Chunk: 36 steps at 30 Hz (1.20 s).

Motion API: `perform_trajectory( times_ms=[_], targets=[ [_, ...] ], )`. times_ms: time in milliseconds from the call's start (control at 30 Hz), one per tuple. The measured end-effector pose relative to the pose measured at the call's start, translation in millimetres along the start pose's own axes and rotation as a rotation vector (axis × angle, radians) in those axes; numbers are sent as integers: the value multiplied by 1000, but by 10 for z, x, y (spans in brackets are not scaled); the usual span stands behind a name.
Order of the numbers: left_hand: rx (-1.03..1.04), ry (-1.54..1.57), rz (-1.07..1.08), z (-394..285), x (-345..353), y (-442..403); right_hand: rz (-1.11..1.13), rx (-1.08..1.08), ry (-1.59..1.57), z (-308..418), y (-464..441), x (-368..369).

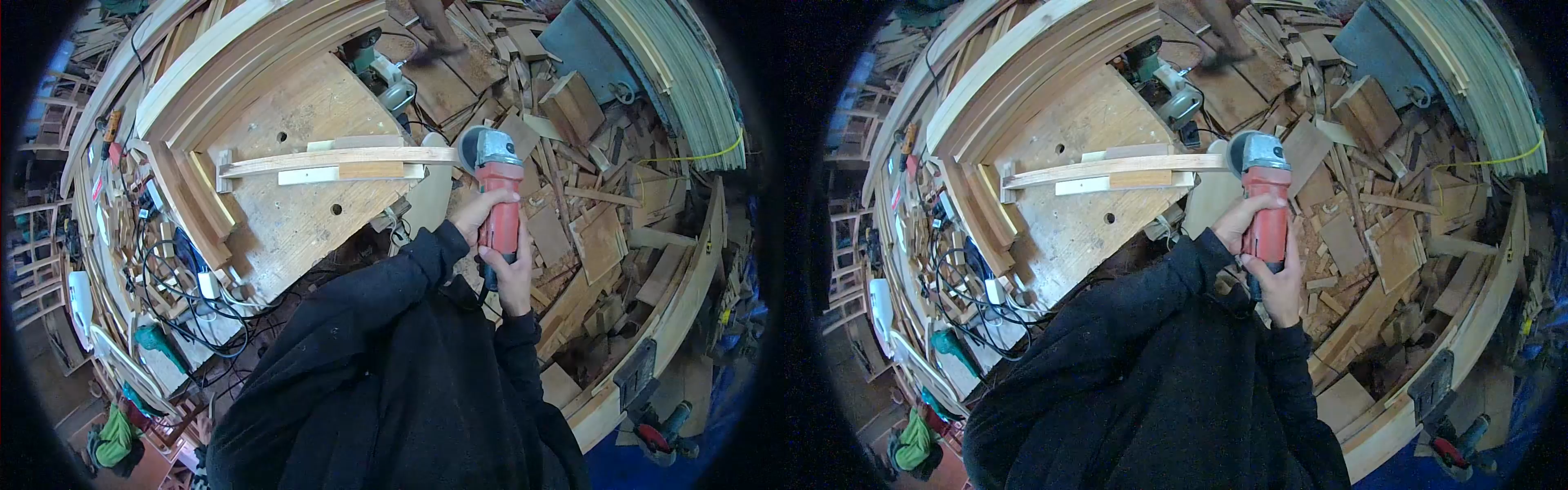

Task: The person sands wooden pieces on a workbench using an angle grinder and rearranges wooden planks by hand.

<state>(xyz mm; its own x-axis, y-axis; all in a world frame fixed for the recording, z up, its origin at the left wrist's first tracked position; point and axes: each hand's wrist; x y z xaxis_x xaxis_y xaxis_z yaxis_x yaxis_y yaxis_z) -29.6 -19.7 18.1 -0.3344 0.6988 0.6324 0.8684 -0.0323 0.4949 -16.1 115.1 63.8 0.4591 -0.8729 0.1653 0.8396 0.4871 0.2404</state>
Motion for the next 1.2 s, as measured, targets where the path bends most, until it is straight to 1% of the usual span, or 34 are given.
perform_trajectory(
  times_ms=[67,133,167,233,300,367,600,767,867,1000,1067,1200],
  targets=[
    [3,-3,-13,-84,-63,128,7,-4,0,57,9,134],
    [5,0,-70,-169,-107,270,70,-50,39,130,-3,257],
    [-6,-11,-65,-171,-127,289,56,-51,30,115,0,274],
    [89,-39,-83,-157,-137,294,71,-71,44,88,5,265],
    [79,-67,-85,-144,-98,270,49,-79,41,59,6,210],
    [37,-93,-134,-106,-40,212,26,-48,-20,33,-3,121],
    [-37,-196,-164,-7,213,-92,3,1,-218,-67,-112,-270],
    [-52,-267,-245,112,356,-332,34,105,-355,-233,-247,-622],
    [-81,-282,-301,237,370,-531,30,159,-402,-302,-312,-788],
    [-72,-351,-375,350,392,-699,46,170,-494,-516,-401,-962],
    [-130,-341,-369,406,364,-780,40,255,-585,-486,-415,-1015],
    [-96,-410,-412,604,270,-959,36,271,-693,-675,-434,-1115]
  ],
)
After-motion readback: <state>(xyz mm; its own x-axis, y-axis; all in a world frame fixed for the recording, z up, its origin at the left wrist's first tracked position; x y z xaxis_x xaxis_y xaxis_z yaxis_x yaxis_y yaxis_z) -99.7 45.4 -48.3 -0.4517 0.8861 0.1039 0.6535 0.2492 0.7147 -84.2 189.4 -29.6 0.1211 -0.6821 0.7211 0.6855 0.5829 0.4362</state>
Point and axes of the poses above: each hand's wrist, its own y-axis away from the middle knuckle, its own x-axis out of the palm, z = x × y, and after that the axes turned 14 degrees about -y, right-handed
